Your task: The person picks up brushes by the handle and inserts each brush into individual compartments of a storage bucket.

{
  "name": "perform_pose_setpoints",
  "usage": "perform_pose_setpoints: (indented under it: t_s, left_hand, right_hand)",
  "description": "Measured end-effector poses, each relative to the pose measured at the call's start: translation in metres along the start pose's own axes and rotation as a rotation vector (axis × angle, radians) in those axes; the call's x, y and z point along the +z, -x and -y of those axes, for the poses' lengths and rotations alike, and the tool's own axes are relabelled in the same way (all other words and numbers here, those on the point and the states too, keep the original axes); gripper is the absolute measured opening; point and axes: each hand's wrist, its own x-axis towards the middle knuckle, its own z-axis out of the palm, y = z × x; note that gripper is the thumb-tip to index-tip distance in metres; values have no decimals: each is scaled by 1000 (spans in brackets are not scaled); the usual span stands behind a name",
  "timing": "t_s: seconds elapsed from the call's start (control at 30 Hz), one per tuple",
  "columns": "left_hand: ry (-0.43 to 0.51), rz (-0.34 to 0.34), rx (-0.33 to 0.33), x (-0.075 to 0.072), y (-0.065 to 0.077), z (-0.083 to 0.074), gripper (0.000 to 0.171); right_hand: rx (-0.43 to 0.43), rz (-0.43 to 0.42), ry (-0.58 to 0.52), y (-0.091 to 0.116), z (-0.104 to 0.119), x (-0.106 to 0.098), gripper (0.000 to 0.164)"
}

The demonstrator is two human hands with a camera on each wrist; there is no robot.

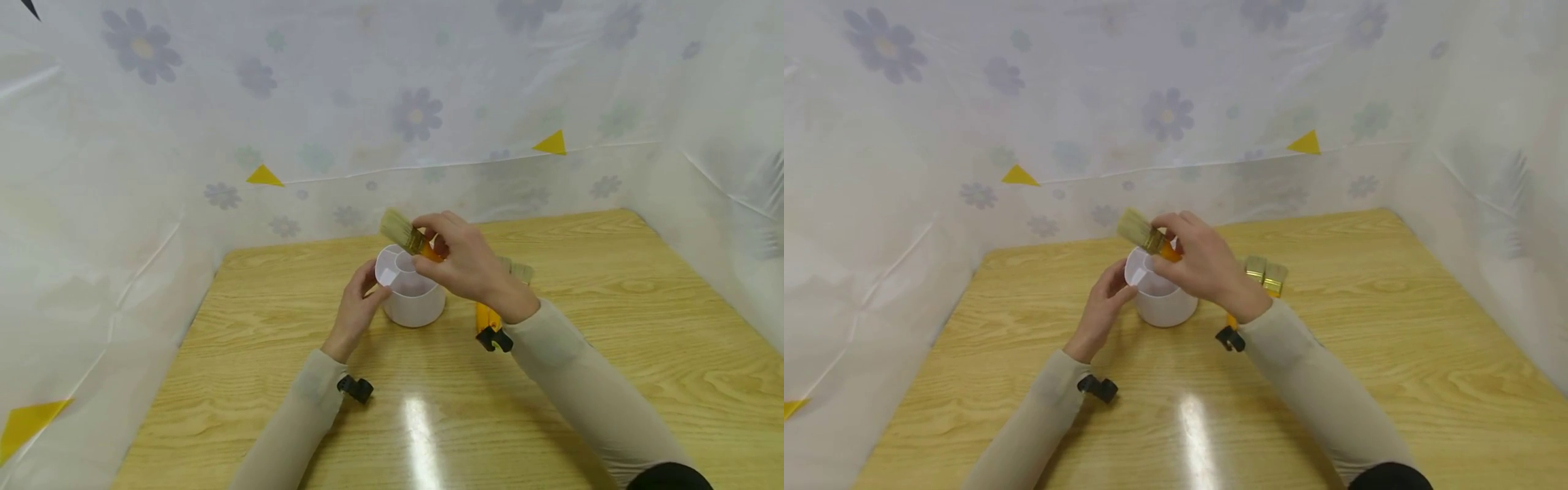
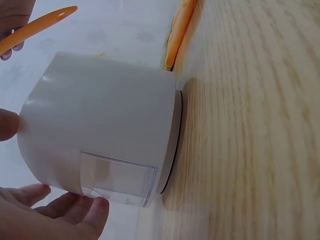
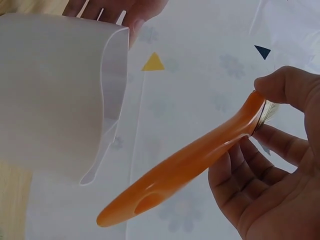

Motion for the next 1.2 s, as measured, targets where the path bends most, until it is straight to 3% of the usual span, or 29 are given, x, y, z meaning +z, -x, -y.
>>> perform_pose_setpoints:
  t_s: [0.73,1.03,1.2]
  left_hand:
    - [4,28,-30,-3,-1,0,59]
    - [21,-13,-3,-3,-11,31,57]
    - [22,2,-27,-3,-10,25,57]
  right_hand:
    - [-54,-1,-128,-14,12,9,43]
    - [-56,18,-156,-16,12,19,42]
    - [-88,10,-164,-17,11,24,42]
